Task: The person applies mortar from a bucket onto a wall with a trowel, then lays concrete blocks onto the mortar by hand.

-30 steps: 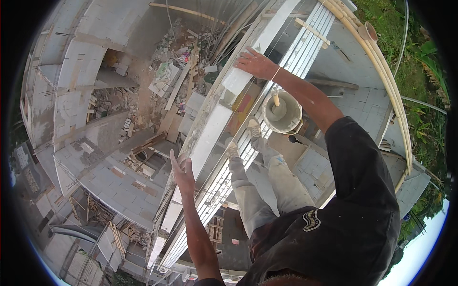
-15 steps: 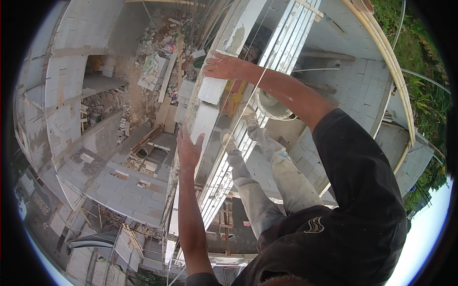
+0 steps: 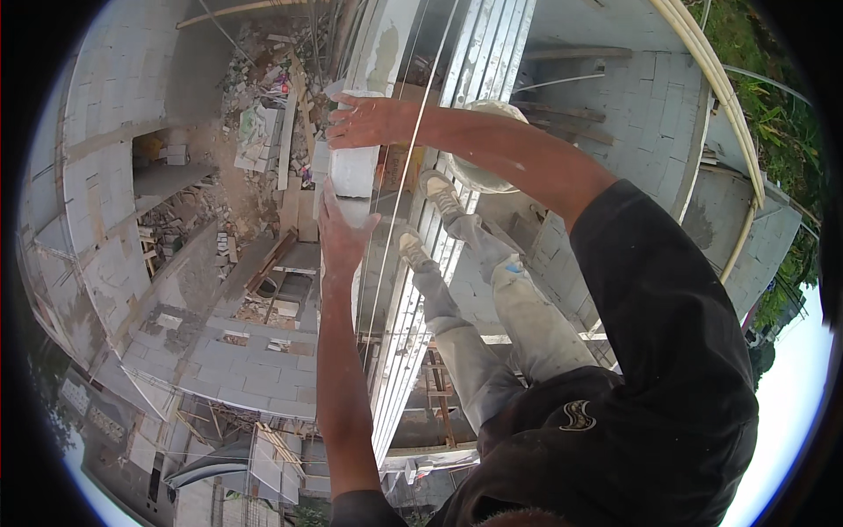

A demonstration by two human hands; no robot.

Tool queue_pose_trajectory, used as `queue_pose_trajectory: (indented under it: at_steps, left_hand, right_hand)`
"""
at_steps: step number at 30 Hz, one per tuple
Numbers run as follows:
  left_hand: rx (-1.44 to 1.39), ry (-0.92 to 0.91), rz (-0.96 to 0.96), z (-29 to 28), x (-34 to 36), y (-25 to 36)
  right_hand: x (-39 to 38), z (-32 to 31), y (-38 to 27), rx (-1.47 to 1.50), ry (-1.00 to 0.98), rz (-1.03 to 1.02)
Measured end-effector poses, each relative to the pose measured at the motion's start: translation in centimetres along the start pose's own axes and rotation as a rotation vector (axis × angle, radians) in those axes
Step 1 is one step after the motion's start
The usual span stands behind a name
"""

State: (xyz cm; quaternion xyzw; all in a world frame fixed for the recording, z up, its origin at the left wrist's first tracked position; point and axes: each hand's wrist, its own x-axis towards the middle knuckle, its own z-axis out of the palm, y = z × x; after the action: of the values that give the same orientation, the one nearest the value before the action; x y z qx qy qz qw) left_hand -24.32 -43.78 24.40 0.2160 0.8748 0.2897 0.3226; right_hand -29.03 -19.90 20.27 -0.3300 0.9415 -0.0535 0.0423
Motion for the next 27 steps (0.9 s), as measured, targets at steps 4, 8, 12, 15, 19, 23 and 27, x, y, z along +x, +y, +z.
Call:
queue_pose_trajectory:
  at_steps: [4,8,12,15,19,23,27]
  left_hand:
    - [-0.032,0.042,0.077,-0.3,-0.6,-1.4]
    - [-0.071,-0.002,0.069,-0.1,0.1,-1.5]
    - [-0.104,0.015,0.092,0.4,0.3,-1.5]
    - [0.039,0.05,0.143,0.1,0.0,-1.2]
    - [0.006,0.028,0.051,0.1,0.5,-0.5]
    - [0.055,0.06,0.074,0.4,-0.1,-1.1]
    - [0.113,0.089,0.075,1.3,0.4,-0.3]
  right_hand:
    - [1.2,-0.8,-1.2,0.062,-0.172,-0.001]
    - [0.4,0.3,-0.8,0.049,-0.143,0.037]
    - [0.5,0.0,-0.7,0.099,-0.173,0.046]
    - [0.5,-0.5,-1.0,0.096,-0.213,0.038]
    - [-0.4,-0.1,-0.8,0.085,-0.143,0.052]
    - [0.1,-0.4,-1.5,0.127,-0.206,0.046]
    - [-0.1,0.4,-1.3,0.134,-0.15,0.107]
